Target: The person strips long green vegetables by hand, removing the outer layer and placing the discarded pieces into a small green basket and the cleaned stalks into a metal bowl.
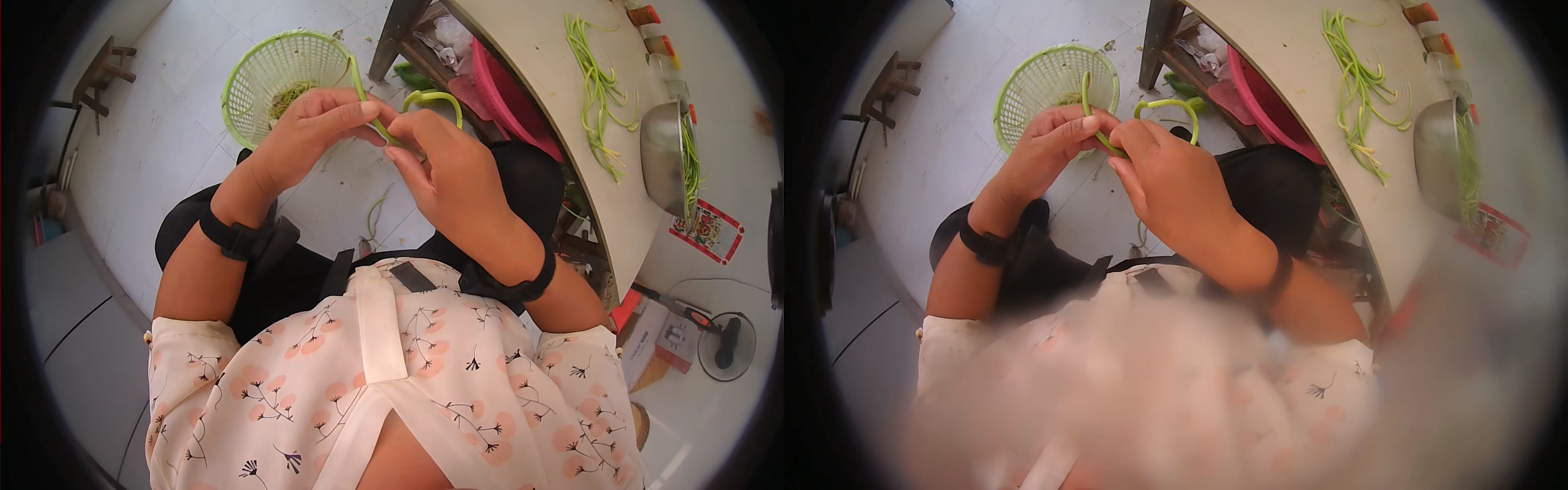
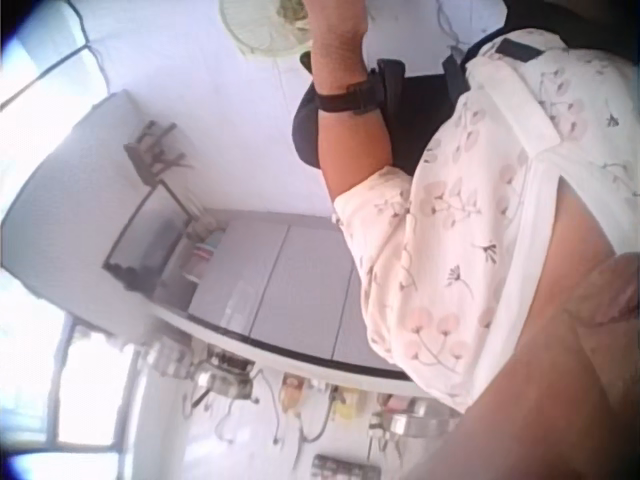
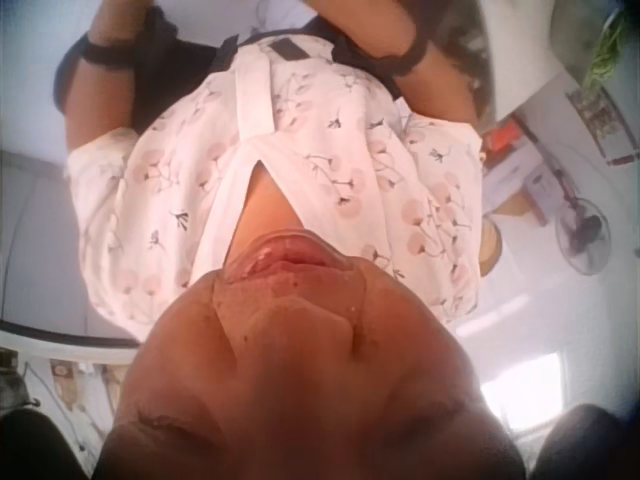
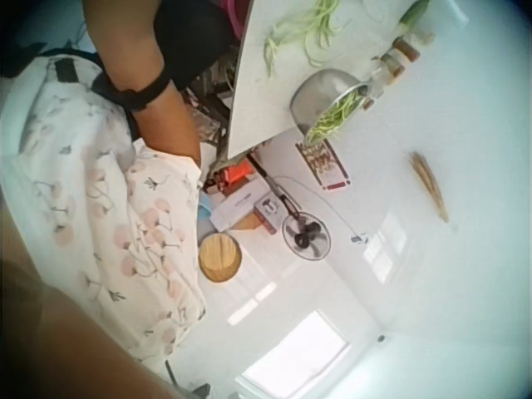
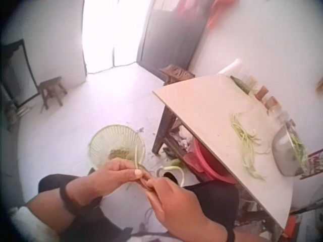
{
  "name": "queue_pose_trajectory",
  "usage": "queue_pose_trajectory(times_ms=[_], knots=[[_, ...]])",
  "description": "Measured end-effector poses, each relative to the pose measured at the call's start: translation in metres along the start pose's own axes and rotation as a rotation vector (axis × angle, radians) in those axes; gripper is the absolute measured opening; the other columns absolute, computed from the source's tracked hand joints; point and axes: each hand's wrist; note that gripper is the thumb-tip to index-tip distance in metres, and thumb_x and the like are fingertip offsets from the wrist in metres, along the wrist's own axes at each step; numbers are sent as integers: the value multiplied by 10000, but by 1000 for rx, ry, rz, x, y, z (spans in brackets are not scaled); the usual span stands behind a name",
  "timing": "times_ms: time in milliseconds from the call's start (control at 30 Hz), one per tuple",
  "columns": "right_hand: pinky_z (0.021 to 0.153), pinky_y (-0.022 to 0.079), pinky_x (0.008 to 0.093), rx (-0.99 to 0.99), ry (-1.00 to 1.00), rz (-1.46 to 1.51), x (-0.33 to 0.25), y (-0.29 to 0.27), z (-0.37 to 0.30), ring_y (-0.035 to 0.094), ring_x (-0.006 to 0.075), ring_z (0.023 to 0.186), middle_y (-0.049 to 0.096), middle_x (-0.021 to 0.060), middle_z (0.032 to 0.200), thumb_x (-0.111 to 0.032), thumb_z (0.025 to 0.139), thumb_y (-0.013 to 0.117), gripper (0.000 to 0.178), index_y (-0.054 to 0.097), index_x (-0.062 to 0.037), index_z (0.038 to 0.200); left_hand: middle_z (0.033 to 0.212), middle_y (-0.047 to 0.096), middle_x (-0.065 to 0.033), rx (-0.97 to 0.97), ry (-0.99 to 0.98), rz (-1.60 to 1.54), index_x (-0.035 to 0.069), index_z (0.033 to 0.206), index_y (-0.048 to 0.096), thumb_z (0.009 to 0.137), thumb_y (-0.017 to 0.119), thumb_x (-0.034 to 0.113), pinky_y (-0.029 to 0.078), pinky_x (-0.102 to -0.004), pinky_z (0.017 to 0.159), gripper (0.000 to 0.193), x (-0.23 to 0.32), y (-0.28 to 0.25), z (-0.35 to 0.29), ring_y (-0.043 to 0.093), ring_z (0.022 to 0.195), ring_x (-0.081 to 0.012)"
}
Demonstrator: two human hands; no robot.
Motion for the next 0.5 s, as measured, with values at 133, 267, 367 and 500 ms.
queue_pose_trajectory(times_ms=[133, 267, 367, 500], knots=[[630, 502, 400, -2, 41, 121, 3, -4, -9, 625, 326, 799, 637, 122, 954, -84, 855, 670, 197, 566, -50, 1019, 1125, 650, -120, 1, 24, 34, -34, 1076, 662, 989, 514, 282, 449, -335, 949, 360, 5, 1, -1, 597, 1061, -199], [667, 514, 382, 23, -104, 86, 6, -6, -13, 636, 318, 832, 656, 119, 967, -67, 843, 682, 165, 591, -32, 976, 1141, 644, -132, -20, 65, 91, -24, 1057, 672, 995, 496, 279, 444, -361, 962, 356, 6, 2, -1, 590, 1082, -225], [680, 518, 367, 30, -161, 40, 6, -12, -15, 641, 306, 836, 659, 117, 949, -45, 825, 696, 146, 601, -27, 935, 1141, 643, -139, -40, 90, 97, -17, 1022, 674, 997, 491, 280, 456, -362, 946, 350, 7, 1, -1, 595, 1074, -231], [684, 512, 281, 212, -265, -13, 11, -26, -15, 650, 221, 787, 684, 132, 953, 19, 833, 689, 109, 629, 14, 924, 1106, 652, -144, -46, 54, 74, 0, 920, 671, 993, 495, 283, 511, -343, 832, 342, 11, 4, -3, 623, 1004, -228]])
Point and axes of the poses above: each hand's wrist, its own z-axis towards the middle knuckle, its own y-axis out of the palm, x = y × z
